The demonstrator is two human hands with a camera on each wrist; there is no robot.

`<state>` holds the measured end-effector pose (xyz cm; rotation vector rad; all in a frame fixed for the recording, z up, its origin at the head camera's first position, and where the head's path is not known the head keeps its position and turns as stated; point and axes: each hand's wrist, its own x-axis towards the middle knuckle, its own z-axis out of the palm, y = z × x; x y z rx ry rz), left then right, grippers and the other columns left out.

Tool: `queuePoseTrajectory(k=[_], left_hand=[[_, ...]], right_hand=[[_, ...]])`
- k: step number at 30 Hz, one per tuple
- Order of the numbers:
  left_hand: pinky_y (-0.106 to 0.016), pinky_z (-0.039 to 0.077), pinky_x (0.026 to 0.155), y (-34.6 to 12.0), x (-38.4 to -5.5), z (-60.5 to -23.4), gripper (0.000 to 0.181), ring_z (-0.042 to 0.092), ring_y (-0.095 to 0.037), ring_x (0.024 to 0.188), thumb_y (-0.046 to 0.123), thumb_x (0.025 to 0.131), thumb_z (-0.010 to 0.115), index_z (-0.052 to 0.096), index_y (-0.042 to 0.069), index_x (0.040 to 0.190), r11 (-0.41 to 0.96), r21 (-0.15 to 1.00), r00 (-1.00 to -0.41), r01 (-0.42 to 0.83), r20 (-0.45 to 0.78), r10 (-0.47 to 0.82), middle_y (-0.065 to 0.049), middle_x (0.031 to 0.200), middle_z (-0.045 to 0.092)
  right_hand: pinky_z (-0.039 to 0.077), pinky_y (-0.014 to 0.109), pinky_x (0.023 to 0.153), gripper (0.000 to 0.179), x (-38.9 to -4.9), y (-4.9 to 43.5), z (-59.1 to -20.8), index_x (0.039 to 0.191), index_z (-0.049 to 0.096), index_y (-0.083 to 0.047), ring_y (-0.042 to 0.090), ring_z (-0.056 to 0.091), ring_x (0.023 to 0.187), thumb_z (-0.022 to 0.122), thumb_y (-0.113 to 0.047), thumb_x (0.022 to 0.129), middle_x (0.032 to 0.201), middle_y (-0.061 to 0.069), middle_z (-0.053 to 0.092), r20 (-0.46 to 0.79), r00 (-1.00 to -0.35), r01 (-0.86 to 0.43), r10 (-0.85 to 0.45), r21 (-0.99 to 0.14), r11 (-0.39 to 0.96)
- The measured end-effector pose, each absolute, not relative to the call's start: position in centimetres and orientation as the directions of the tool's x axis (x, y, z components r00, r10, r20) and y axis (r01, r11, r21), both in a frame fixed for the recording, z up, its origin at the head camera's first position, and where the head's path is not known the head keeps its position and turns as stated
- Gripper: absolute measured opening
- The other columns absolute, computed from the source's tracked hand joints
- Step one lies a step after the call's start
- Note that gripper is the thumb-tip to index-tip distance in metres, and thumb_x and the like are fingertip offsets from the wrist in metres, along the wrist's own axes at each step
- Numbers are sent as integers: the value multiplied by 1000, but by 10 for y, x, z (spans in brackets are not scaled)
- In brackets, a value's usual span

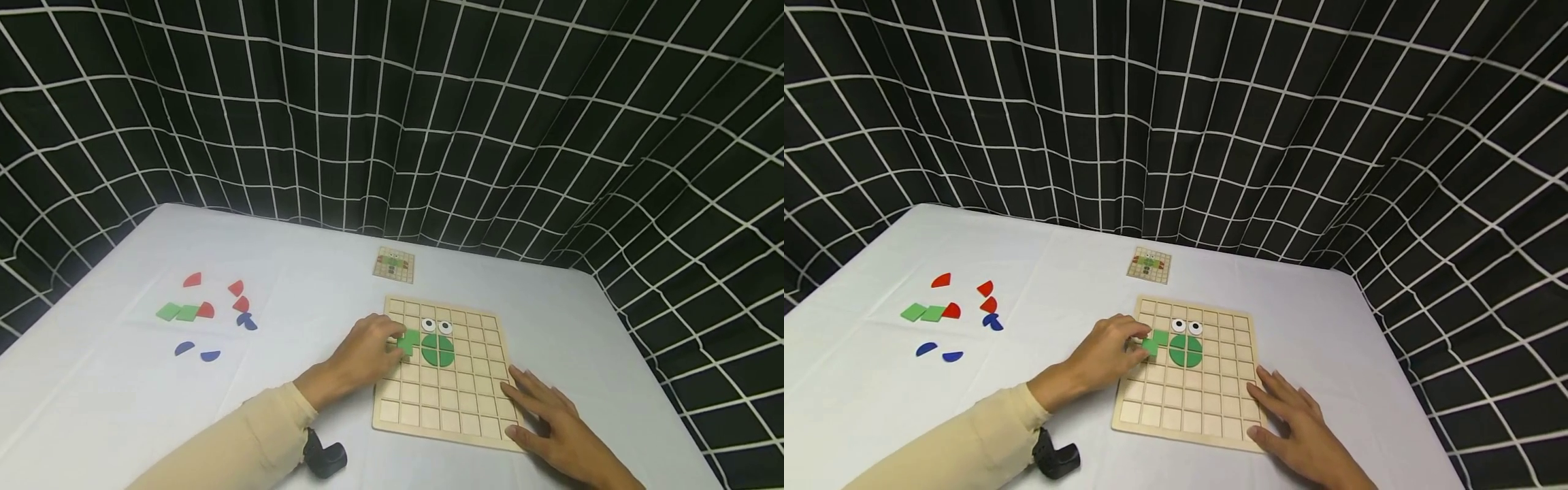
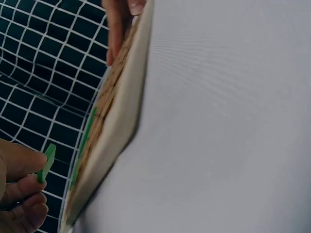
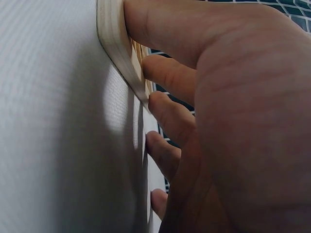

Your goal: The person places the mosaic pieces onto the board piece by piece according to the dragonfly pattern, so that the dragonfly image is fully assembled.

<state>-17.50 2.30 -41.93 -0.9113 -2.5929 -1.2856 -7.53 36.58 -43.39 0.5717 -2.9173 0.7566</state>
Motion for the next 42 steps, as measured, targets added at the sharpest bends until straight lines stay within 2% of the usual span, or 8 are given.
queuePoseTrajectory(k=[9,15,25,31,36,42], left_hand=[[-32,52,79,34,-178,-435,21,60,-18,86,-2,83,73,73,-3,105,473,624,-774,622,399,492,-8,93,71],[-33,49,79,37,-176,-441,21,56,-14,83,-3,82,73,75,0,103,454,613,-755,646,431,493,-5,91,72],[-31,51,82,35,-174,-442,21,59,-18,92,0,86,70,74,-1,107,471,600,-759,647,443,477,-6,99,70],[-28,51,78,30,-170,-445,19,58,-16,89,0,86,69,75,-1,103,456,643,-785,615,444,433,-6,96,72],[-33,51,79,28,-168,-448,17,60,-17,88,-1,84,68,76,1,99,422,640,-763,642,477,437,-6,94,74],[-36,49,77,29,-166,-447,17,61,-16,88,1,82,68,77,3,96,422,613,-742,668,509,436,-4,94,75]], right_hand=[[17,67,109,56,-78,363,-431,137,63,-15,-14,9,141,78,-31,86,152,16,45,139,-936,-350,-324,-462,815],[17,66,109,56,-77,363,-430,138,63,-16,-14,9,141,78,-32,86,152,15,45,134,-939,-343,-317,-459,820],[18,75,102,57,-78,364,-429,137,62,-11,-15,8,139,79,-30,86,153,16,43,118,-937,-343,-328,-483,806],[15,66,110,58,-78,363,-432,139,61,-12,-14,8,140,78,-32,87,154,15,42,110,-940,-334,-323,-482,810],[14,54,115,58,-77,362,-433,138,62,-12,-13,9,141,78,-31,87,154,14,42,129,-934,-354,-334,-464,812],[15,58,114,58,-77,364,-435,138,62,-11,-13,10,140,78,-31,86,153,16,44,133,-936,-350,-326,-457,818]])
